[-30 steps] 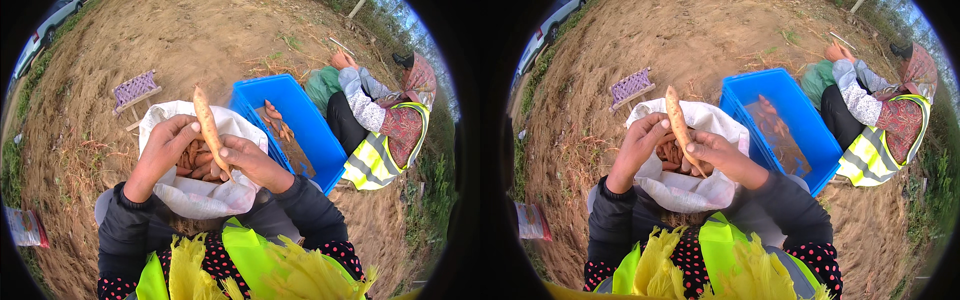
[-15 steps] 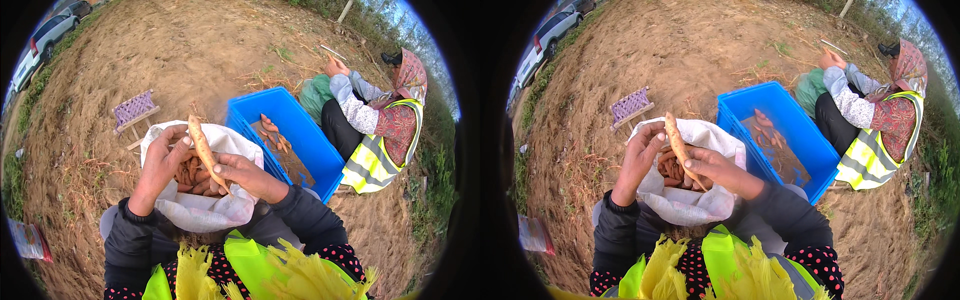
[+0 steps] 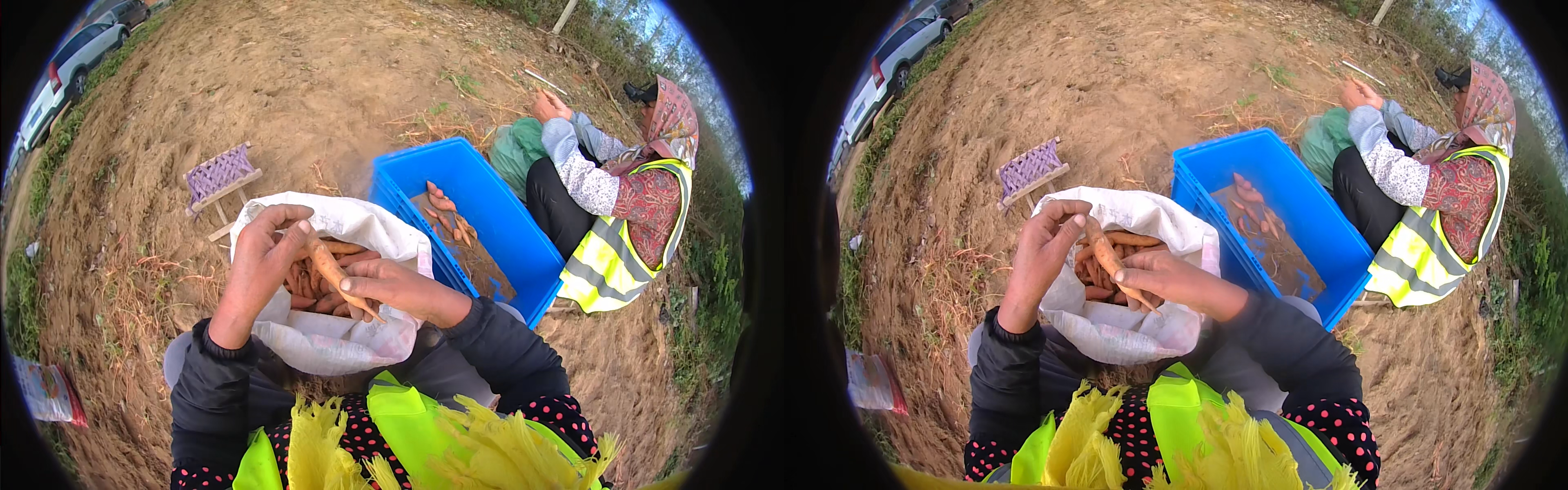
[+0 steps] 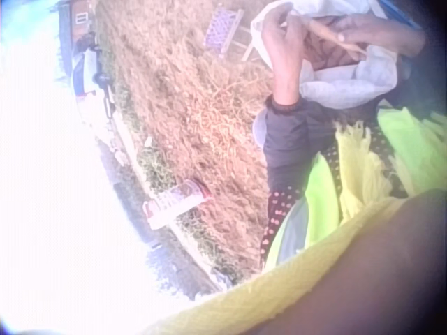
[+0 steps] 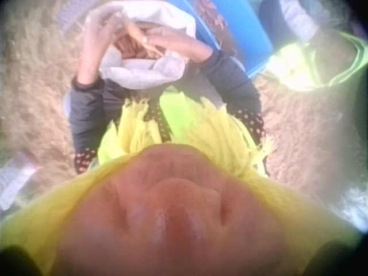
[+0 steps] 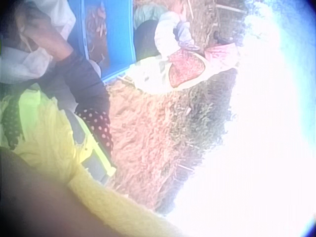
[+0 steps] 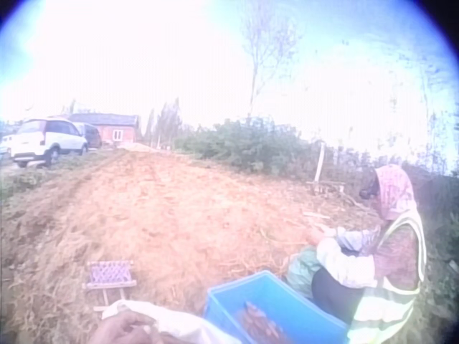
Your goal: The person sits on the ground and repeatedly picks up carrots from a white sack, rubs off soil, and places them into a blue crate. The person handles the carrots one at a time, turning them over and wiping them before depositing them.
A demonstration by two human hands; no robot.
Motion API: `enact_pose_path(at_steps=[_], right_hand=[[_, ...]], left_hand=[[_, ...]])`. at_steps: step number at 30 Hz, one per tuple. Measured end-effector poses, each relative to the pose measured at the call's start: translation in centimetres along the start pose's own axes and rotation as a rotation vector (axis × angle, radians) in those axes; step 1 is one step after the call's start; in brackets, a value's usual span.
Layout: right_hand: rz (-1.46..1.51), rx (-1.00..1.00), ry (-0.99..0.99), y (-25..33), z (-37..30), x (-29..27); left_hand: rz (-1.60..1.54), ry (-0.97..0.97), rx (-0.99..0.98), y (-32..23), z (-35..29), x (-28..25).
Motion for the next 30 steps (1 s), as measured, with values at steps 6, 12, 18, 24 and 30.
enact_pose_path(at_steps=[6, 12, 18, 24, 30], right_hand=[[-0.032, 0.045, 0.019, -0.1, -0.1, 0.2], [-0.048, 0.079, 0.024, -0.4, 0.1, 0.4], [-0.081, 0.095, 0.072, -0.6, 0.2, 0.3], [-0.084, 0.039, 0.042, -0.8, 0.5, 0.4], [-0.08, -0.035, -0.06, -1.0, 0.5, -0.2]], left_hand=[[0.09, 0.0, 0.044, -0.2, -0.1, -0.1], [0.097, 0.002, -0.022, -0.3, -0.3, -0.1], [0.08, -0.005, 0.031, -0.1, -0.1, 0.0], [0.079, 0.022, 0.033, -0.1, -0.3, 0.1], [0.068, 0.032, 0.008, -0.2, -0.3, 0.2]])
Point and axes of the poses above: each hand's wrist, its own z-axis towards the middle knuckle, its own x-axis out of the palm, y = z × x, the point moved 3 cm from there along z, towards the middle knuckle, and after that the axes turned 4 degrees about -y, right-handed, at the moved point
